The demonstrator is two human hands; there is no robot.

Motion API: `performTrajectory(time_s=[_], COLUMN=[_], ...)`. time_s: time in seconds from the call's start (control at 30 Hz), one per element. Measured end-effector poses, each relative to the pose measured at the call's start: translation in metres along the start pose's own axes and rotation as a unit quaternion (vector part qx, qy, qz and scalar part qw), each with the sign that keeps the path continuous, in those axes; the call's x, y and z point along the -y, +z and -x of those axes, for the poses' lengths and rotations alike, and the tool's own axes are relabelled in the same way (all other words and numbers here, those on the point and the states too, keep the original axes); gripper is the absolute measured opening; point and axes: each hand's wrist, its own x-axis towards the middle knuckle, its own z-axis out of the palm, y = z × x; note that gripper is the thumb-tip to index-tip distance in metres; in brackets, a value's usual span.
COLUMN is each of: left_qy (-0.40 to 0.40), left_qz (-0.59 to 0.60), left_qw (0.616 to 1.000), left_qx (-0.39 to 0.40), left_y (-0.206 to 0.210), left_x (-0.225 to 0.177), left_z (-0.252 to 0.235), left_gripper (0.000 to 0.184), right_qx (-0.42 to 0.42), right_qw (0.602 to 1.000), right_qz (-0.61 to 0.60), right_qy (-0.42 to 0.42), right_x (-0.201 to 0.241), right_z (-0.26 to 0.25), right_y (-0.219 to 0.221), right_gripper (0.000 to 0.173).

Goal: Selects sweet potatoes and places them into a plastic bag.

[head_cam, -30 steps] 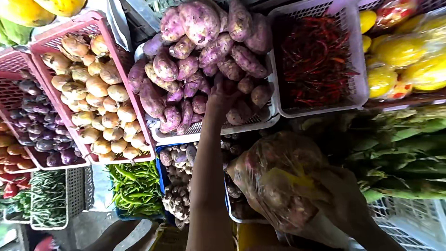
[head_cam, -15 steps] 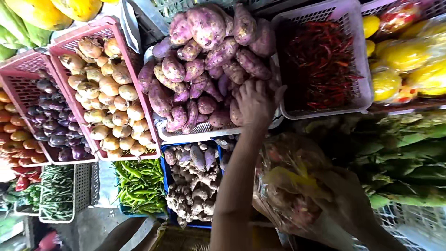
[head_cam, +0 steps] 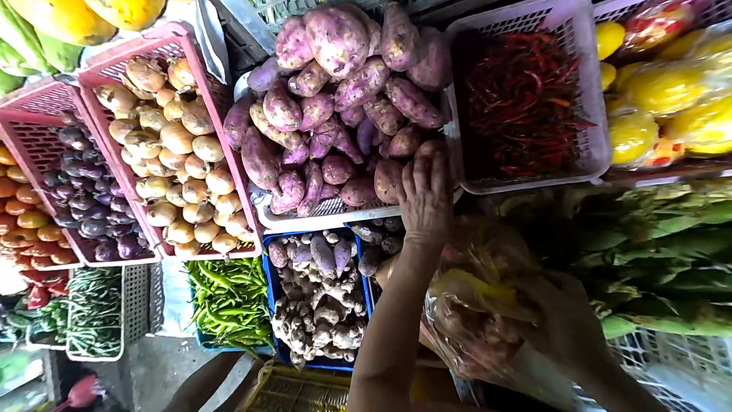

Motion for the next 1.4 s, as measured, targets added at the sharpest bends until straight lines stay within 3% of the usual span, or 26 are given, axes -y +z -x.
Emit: performTrajectory(time_s=[0.13, 0.17, 0.27, 0.37, 0.43, 0.57, 0.63, 0.77, 0.87, 0.93, 1.0, 1.1, 1.2, 1.27, 1.33, 1.4], left_qy=[0.01, 0.008, -0.019, -0.113, -0.143, -0.08, -0.107, -0.088, -0.094, -0.129, -0.218, -0.264, -0.272, -0.275, -0.296, -0.247], left_qz=[0.021, 0.046, 0.077, 0.004, -0.07, -0.169, -0.165, -0.129, 0.019, 0.134, 0.221, 0.318, 0.39, 0.47, 0.543, 0.622], left_qw=[0.989, 0.988, 0.996, 0.993, 0.987, 0.982, 0.98, 0.986, 0.994, 0.972, 0.931, 0.895, 0.87, 0.833, 0.782, 0.738], left_qx=[0.143, 0.145, 0.028, -0.041, -0.019, 0.004, 0.024, -0.055, 0.053, 0.143, 0.19, 0.169, 0.129, 0.095, 0.077, 0.085], left_y=[-0.013, -0.023, -0.059, -0.085, -0.089, -0.088, -0.092, -0.091, -0.083, -0.061, -0.037, -0.01, -0.004, -0.003, -0.013, -0.032], left_x=[-0.013, -0.01, 0.027, 0.091, 0.133, 0.195, 0.198, 0.157, 0.105, 0.089, 0.081, 0.084, 0.096, 0.1, 0.098, 0.099], left_z=[-0.013, -0.016, -0.023, -0.029, -0.026, 0.002, 0.007, -0.009, -0.039, -0.066, -0.1, -0.127, -0.123, -0.112, -0.095, -0.073], left_gripper=[0.068, 0.065, 0.052, 0.048, 0.051, 0.052, 0.05, 0.039, 0.039, 0.051, 0.066, 0.071, 0.06, 0.053, 0.063, 0.07], right_qx=[0.002, -0.004, -0.019, -0.011, -0.009, -0.02, -0.015, -0.017, -0.012, -0.016, -0.018, -0.023, -0.019, -0.027, -0.034, -0.037], right_qw=[1.0, 1.0, 0.999, 1.0, 1.0, 1.0, 1.0, 1.0, 1.0, 1.0, 1.0, 1.0, 1.0, 1.0, 0.999, 0.999], right_qz=[-0.007, -0.004, 0.002, 0.0, 0.002, 0.006, 0.006, 0.007, 0.004, 0.01, 0.011, 0.013, 0.01, 0.011, 0.015, 0.014], right_qy=[0.001, -0.008, -0.028, -0.015, -0.016, -0.017, -0.01, -0.009, -0.004, -0.011, -0.013, -0.01, -0.008, -0.012, -0.019, -0.021], right_x=[0.0, -0.001, -0.001, 0.0, 0.001, 0.0, 0.0, 0.002, 0.002, 0.002, 0.002, -0.001, -0.001, -0.003, -0.004, -0.005], right_z=[0.0, 0.001, 0.001, 0.002, 0.0, -0.001, 0.0, -0.002, 0.0, -0.001, -0.001, -0.002, -0.002, -0.003, -0.003, -0.003], right_y=[-0.001, 0.0, 0.003, 0.001, 0.0, 0.002, 0.001, 0.001, 0.001, 0.001, 0.001, 0.002, 0.004, 0.004, 0.005, 0.005], right_gripper=[0.052, 0.054, 0.058, 0.055, 0.051, 0.047, 0.049, 0.05, 0.047, 0.048, 0.049, 0.051, 0.051, 0.049, 0.05, 0.05])
